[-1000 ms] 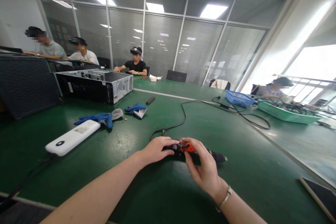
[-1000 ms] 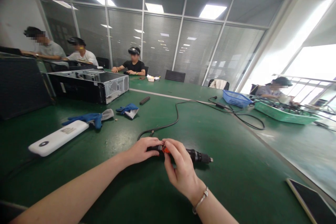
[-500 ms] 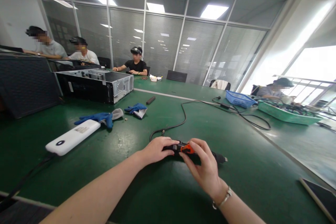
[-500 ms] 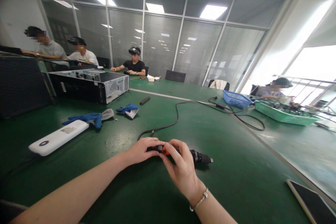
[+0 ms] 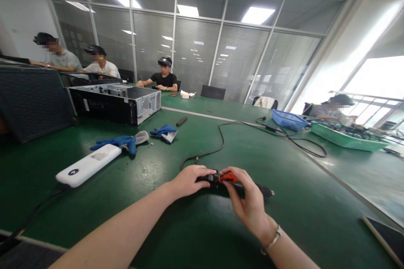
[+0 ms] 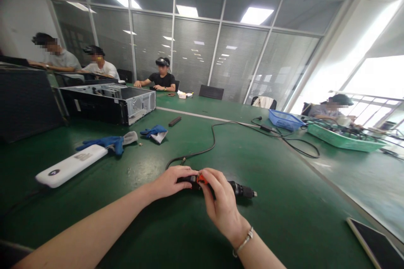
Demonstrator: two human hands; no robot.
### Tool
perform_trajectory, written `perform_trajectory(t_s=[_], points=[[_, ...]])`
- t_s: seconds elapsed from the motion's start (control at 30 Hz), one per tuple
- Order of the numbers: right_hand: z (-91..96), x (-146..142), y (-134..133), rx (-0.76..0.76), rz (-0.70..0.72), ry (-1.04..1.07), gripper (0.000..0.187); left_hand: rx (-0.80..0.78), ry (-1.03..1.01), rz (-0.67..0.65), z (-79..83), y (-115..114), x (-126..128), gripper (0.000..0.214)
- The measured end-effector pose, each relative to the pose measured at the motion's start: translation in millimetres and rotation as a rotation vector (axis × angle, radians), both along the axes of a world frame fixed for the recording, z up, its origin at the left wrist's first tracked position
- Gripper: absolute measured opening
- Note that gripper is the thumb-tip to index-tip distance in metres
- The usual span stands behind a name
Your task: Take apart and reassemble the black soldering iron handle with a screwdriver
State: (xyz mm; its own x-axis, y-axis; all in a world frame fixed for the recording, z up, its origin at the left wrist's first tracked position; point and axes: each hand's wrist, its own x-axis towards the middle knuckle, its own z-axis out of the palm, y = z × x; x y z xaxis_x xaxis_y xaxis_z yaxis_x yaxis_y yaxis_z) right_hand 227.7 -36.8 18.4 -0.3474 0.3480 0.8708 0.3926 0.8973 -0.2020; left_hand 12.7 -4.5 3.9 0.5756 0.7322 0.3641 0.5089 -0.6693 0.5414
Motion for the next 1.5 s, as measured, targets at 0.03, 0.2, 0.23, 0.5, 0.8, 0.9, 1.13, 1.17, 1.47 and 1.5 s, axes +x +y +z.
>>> perform_trajectory(t_s=[0.03,0.2,0.23,0.5,0.8,0.9,1.13,1.17,1.47,1.5], points=[[0.3,-0.1,-0.7,-0.008,0.031,-0.010,0.053,0.000,0.001,-0.001,-0.1,0.0,-0.1,0.041],[1.3,-2.4,-3.3,0.044,0.043,-0.004,0.063,0.000,-0.014,-0.005,-1.3,0.2,-0.1,0.039],[1.3,-2.4,-3.0,0.057,0.017,0.012,0.063,-0.002,-0.015,-0.004,-1.5,0.2,-0.1,0.040],[2.6,-2.5,-1.4,0.034,0.056,-0.036,0.066,0.005,-0.010,-0.005,-0.8,0.5,0.0,0.039],[0.1,0.1,-1.3,0.015,0.009,-0.027,0.062,0.006,0.001,-0.007,-2.5,1.8,-0.3,0.043],[1.0,-1.6,-2.2,0.016,0.026,-0.042,0.065,0.006,-0.004,-0.010,-2.5,1.8,-0.6,0.044],[-1.7,-0.6,1.2,-0.022,-0.049,0.039,0.053,-0.002,-0.003,-0.001,-1.8,0.8,-0.3,0.044],[-1.7,-0.6,0.4,-0.029,-0.016,0.035,0.055,-0.003,-0.002,0.001,-1.5,0.7,-0.2,0.044],[1.9,-0.8,-1.3,0.009,-0.041,0.009,0.065,-0.001,0.002,0.009,-1.6,0.2,-0.3,0.044],[1.2,-0.1,-1.1,0.002,-0.045,0.007,0.064,-0.001,0.004,0.010,-1.3,0.0,-0.3,0.044]])
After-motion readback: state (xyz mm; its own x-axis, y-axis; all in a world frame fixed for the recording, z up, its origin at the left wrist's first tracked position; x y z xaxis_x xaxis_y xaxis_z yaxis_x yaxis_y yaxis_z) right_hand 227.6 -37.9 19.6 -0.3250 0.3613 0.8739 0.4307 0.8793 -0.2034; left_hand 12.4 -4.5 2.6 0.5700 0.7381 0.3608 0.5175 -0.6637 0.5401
